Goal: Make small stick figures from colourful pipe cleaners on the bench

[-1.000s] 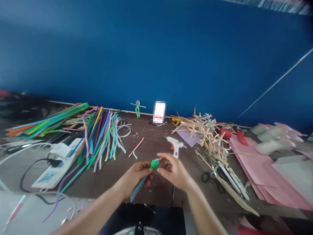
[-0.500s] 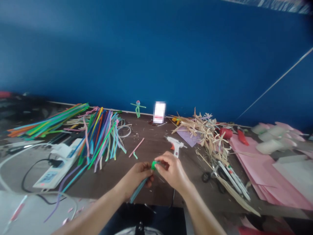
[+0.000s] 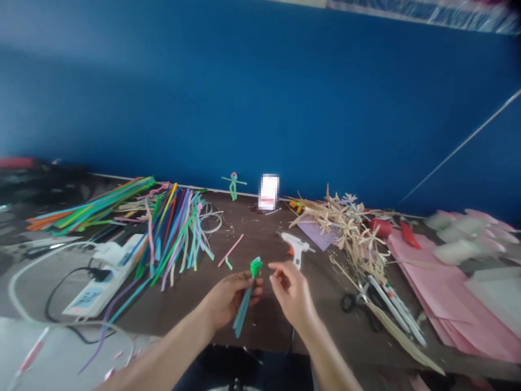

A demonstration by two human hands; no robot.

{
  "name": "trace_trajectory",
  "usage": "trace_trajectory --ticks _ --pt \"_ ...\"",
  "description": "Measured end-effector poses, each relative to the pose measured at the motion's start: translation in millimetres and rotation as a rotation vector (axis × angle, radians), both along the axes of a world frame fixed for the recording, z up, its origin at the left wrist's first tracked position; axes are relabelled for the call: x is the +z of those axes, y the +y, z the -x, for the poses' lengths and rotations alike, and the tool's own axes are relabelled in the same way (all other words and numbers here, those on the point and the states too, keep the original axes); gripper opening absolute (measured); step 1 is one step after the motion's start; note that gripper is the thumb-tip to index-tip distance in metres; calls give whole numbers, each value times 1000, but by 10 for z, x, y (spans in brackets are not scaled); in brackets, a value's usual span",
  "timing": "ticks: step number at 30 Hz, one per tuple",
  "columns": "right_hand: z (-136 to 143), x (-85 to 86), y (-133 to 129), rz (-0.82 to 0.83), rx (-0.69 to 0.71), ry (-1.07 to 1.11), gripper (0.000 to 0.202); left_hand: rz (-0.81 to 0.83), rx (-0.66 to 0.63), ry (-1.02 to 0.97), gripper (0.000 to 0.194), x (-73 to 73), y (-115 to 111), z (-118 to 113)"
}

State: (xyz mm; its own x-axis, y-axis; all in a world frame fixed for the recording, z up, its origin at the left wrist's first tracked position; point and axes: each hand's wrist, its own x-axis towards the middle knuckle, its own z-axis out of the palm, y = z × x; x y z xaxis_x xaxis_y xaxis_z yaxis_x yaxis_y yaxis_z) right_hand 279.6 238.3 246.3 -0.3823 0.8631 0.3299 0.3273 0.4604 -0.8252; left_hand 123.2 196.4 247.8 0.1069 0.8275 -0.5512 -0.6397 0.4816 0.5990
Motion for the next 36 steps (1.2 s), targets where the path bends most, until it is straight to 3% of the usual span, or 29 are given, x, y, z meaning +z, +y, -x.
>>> trace_trajectory --ticks 8,12,27,31,34,36 --pt "105 74 66 -278 -35 -196 28 73 33 21 9 -75 80 -33" --pt "178 119 102 -327 -18 -253 25 38 46 43 6 -91 89 -58" --pt "222 89 107 -320 -22 -255 19 -24 68 65 3 -62 99 -64" --pt "133 64 84 -326 -90 -152 20 -7 99 7 10 -56 100 2" --pt "79 20 11 -190 -140 -32 16 -28 137 -23 14 -63 103 52" --pt "96 -38 -58 -14 -96 -7 15 -47 181 -9 15 -74 110 60"
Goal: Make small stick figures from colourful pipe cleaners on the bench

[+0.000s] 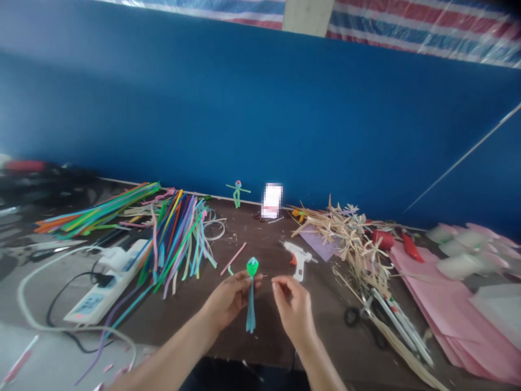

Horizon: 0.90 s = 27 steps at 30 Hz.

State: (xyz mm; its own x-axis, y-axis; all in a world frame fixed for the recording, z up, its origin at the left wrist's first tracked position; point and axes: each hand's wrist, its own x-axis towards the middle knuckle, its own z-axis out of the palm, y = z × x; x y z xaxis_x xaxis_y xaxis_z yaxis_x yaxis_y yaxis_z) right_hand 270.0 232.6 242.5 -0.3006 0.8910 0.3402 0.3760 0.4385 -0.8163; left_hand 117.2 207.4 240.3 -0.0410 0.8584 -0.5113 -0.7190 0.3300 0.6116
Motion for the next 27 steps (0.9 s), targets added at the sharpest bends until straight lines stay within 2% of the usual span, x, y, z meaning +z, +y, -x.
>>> trace_trajectory --ticks 4,7,10,16,21,27 --pt "143 -188 -104 299 150 -27 17 -60 36 7 17 -31 16 -32" --pt "240 -306 -108 490 187 30 24 -108 30 47 24 -48 16 -26" --pt "269 -320 -77 641 188 103 30 -177 -3 126 33 -59 6 28" --pt "243 -165 -41 768 270 201 32 -163 -56 140 38 -54 -8 101" --pt "240 -114 2 876 325 296 32 -198 -74 256 45 -32 37 129" --pt "276 -107 23 883 258 299 27 -254 -132 459 51 -26 86 155"
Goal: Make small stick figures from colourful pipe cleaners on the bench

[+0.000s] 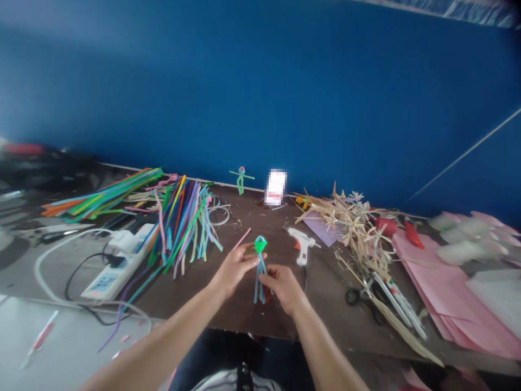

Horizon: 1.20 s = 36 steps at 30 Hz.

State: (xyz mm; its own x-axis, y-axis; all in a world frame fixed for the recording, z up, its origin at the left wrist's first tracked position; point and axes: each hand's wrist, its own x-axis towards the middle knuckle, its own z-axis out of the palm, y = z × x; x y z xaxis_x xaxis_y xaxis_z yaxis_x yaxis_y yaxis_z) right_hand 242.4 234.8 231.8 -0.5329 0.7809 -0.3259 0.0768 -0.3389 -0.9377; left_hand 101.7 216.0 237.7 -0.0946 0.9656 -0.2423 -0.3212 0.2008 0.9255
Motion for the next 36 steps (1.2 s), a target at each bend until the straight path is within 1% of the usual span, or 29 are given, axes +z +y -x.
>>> trace_trajectory --ticks 2,4,7,9,12,16,19,23,28,31,34,36 --pt "7 -15 0 -31 -20 -17 27 -41 6 69 52 -22 -12 -11" --pt "3 -40 -2 -68 -37 -39 27 -73 60 165 49 -48 -37 -30" --pt "-10 -72 -9 -88 -57 -73 27 -82 131 288 30 -62 -80 -59" --pt "-17 -74 -18 -103 -48 -91 28 -71 107 320 22 -48 -94 -72" --pt "-21 -37 -25 -113 -3 -93 31 -41 32 288 21 -15 -79 -71" --pt "-26 22 -16 -32 4 -41 35 14 -18 179 19 14 -35 -51" --pt "-35 31 -6 -9 14 -22 38 46 -44 90 18 28 -24 -40" --pt "-42 21 5 -4 34 -30 35 58 -93 18 20 34 -31 -38" --pt "-42 3 24 12 18 -16 30 78 -78 7 22 50 -42 -48" --pt "-43 -23 30 10 19 1 28 88 -104 -9 23 76 -48 -60" --pt "-50 -41 29 -9 44 23 27 90 -123 -25 22 82 -46 -61" --pt "-57 -36 27 -21 61 22 27 91 -106 -9 22 66 -37 -52"
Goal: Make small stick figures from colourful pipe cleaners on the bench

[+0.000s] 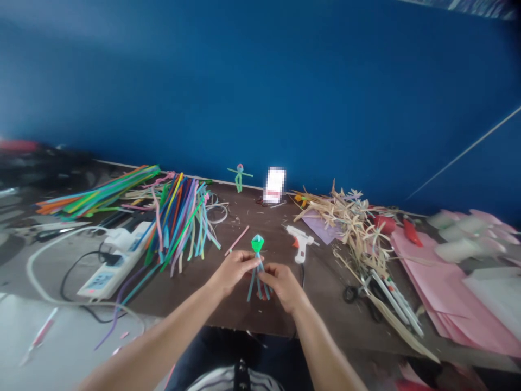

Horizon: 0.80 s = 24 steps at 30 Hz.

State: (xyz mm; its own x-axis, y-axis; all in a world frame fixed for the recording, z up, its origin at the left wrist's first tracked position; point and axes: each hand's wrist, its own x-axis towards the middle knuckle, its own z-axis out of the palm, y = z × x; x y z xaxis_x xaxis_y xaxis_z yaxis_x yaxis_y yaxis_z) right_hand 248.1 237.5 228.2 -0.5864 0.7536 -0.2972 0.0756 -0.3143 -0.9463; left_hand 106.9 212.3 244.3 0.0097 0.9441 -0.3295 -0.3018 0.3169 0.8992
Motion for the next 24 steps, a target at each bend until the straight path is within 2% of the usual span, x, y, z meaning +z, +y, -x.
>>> trace_trajectory --ticks 5,12,16,22,24 --pt "-17 38 -1 -39 -8 -37 33 2 23 73 22 -35 16 27" --pt "-22 30 -3 4 -9 15 29 72 1 36 24 52 -19 17" --pt "-24 12 -2 5 -24 4 28 69 -24 30 25 45 -18 30" --pt "-14 17 7 -207 -91 -117 20 50 -28 96 21 21 -6 30" --pt "-9 23 9 -226 -82 -126 18 52 -29 108 21 30 -6 25"
